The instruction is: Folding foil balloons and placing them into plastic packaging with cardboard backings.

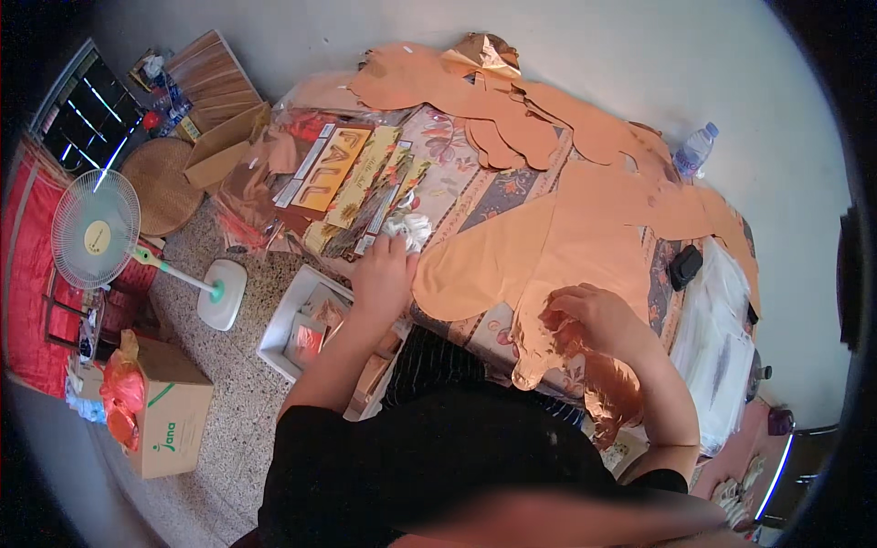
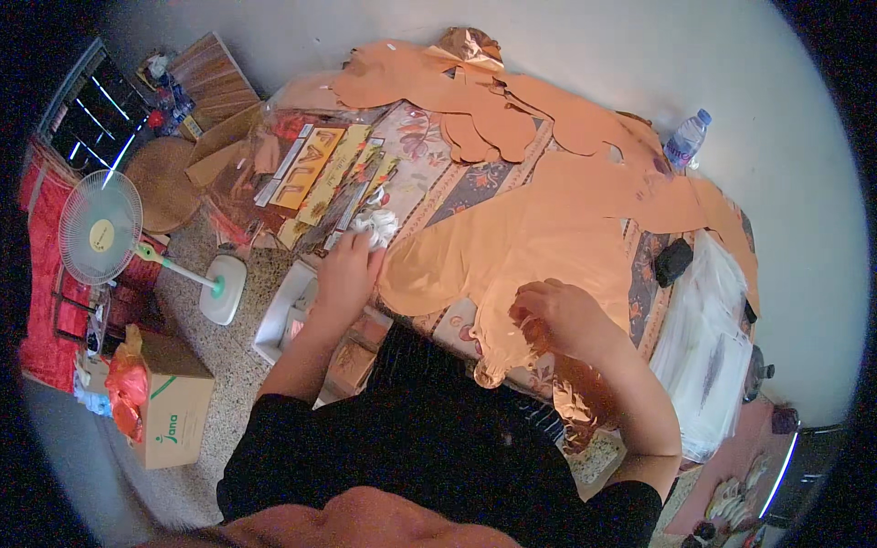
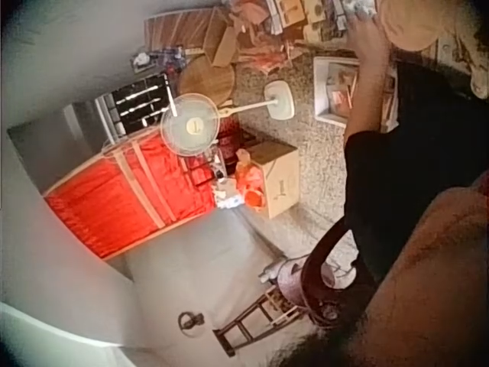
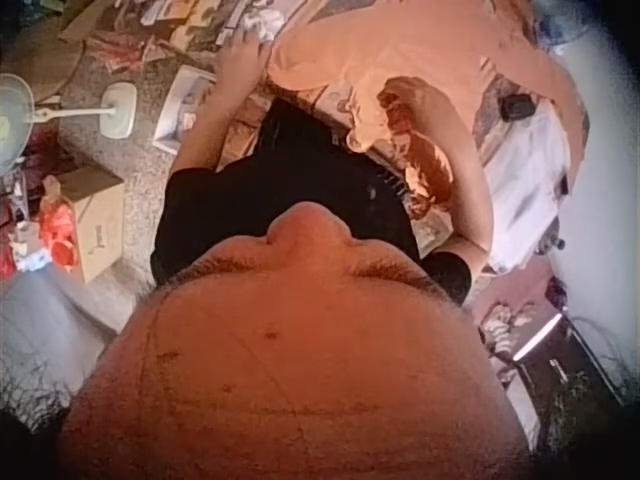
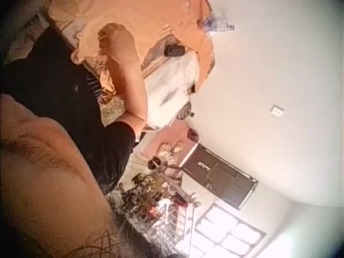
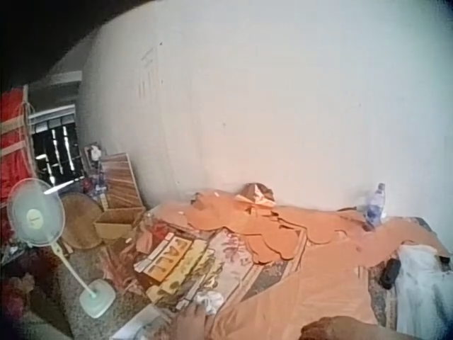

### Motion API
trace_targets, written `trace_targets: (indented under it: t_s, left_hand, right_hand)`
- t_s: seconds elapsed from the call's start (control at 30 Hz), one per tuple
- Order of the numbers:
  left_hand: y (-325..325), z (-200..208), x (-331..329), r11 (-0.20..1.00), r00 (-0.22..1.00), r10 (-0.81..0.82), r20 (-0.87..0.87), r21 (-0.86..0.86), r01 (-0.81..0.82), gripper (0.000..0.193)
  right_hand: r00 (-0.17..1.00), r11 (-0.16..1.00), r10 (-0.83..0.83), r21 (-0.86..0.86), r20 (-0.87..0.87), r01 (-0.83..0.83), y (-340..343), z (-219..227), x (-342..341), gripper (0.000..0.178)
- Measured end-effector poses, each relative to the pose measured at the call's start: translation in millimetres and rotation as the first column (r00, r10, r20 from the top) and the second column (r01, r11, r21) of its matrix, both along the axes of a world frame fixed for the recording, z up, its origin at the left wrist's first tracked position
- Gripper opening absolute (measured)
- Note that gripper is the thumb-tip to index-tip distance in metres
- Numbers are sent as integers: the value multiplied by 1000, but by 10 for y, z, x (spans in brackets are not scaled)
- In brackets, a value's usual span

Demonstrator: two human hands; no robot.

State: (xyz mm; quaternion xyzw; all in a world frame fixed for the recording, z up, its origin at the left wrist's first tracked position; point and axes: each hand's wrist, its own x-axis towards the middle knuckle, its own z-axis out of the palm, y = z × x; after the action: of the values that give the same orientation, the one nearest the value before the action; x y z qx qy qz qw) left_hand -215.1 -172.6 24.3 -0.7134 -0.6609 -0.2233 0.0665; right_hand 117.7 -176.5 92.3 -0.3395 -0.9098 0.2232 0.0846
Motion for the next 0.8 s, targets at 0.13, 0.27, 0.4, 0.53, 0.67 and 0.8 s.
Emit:
trace_targets:
  t_s: [0.13,0.27,0.4,0.53,0.67,0.8]
  left_hand:
    - [143,30,-72,998,1000,-1,6,-63,2,23]
    - [156,-25,-99,1000,1000,-7,-9,-25,7,22]
    - [201,-20,-139,1000,999,27,-18,-2,-27,22]
    - [265,8,-164,995,998,57,-6,-77,-58,25]
    - [284,50,-145,996,997,11,78,-84,-4,30]
    - [325,108,-54,996,968,-64,241,-42,76,35]
  right_hand:
    - [999,999,-37,-37,35,39,-31,1,31,30]
    - [999,999,-47,-16,-4,46,-65,-37,76,31]
    - [998,998,-51,23,-37,52,-89,-101,126,29]
    - [998,998,-60,12,-12,61,-91,-62,110,32]
    - [997,997,-74,13,-23,74,-82,-112,136,33]
    - [997,997,-70,16,-30,70,-82,-77,101,31]
